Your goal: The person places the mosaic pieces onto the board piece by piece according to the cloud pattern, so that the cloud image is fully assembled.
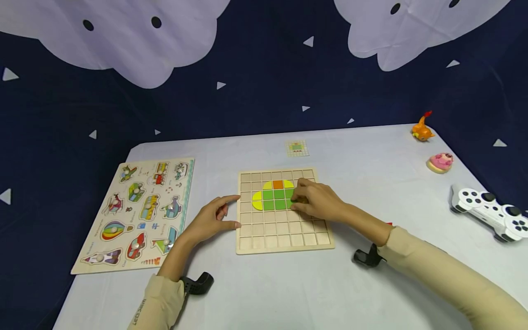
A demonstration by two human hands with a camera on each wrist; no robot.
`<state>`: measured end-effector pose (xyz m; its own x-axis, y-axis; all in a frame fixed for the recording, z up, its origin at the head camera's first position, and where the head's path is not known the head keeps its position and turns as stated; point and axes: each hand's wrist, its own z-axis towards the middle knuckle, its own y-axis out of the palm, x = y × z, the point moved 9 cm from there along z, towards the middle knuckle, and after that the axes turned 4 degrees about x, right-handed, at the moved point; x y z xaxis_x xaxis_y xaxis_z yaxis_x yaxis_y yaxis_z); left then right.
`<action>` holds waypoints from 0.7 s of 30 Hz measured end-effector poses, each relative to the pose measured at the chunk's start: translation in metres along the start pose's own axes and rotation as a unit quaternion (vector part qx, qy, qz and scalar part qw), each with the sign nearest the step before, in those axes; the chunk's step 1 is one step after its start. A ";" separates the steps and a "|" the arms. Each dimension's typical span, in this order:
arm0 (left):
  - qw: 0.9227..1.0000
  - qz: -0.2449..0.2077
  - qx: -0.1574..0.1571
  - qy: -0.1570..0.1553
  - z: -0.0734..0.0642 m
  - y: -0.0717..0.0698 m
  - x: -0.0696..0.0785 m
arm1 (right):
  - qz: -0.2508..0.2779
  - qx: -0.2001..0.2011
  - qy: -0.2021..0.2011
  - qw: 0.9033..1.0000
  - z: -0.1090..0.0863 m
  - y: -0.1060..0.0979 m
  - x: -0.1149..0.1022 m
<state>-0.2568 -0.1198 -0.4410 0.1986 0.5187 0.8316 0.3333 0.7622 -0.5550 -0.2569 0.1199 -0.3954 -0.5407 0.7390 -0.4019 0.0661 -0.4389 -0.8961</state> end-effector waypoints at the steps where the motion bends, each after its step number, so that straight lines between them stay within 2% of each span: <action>1: 1.000 0.000 0.000 0.000 0.000 0.000 0.000 | -0.001 -0.002 0.000 1.000 0.000 -0.001 -0.001; 8: 1.000 -0.001 0.000 0.001 -0.001 0.000 0.001 | 0.000 0.009 0.001 1.000 -0.012 -0.018 0.001; 12: 1.000 0.005 0.000 0.001 -0.001 0.000 0.001 | -0.017 0.015 0.016 1.000 -0.030 -0.031 0.015; 21: 1.000 0.003 -0.002 0.003 0.000 -0.001 0.001 | -0.056 0.007 0.082 0.995 -0.077 -0.051 0.051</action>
<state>-0.2568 -0.1194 -0.4395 0.2056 0.5214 0.8282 0.3352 0.7575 -0.5602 -0.2233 0.2196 -0.3852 -0.4002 0.8564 -0.3262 0.0014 -0.3554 -0.9347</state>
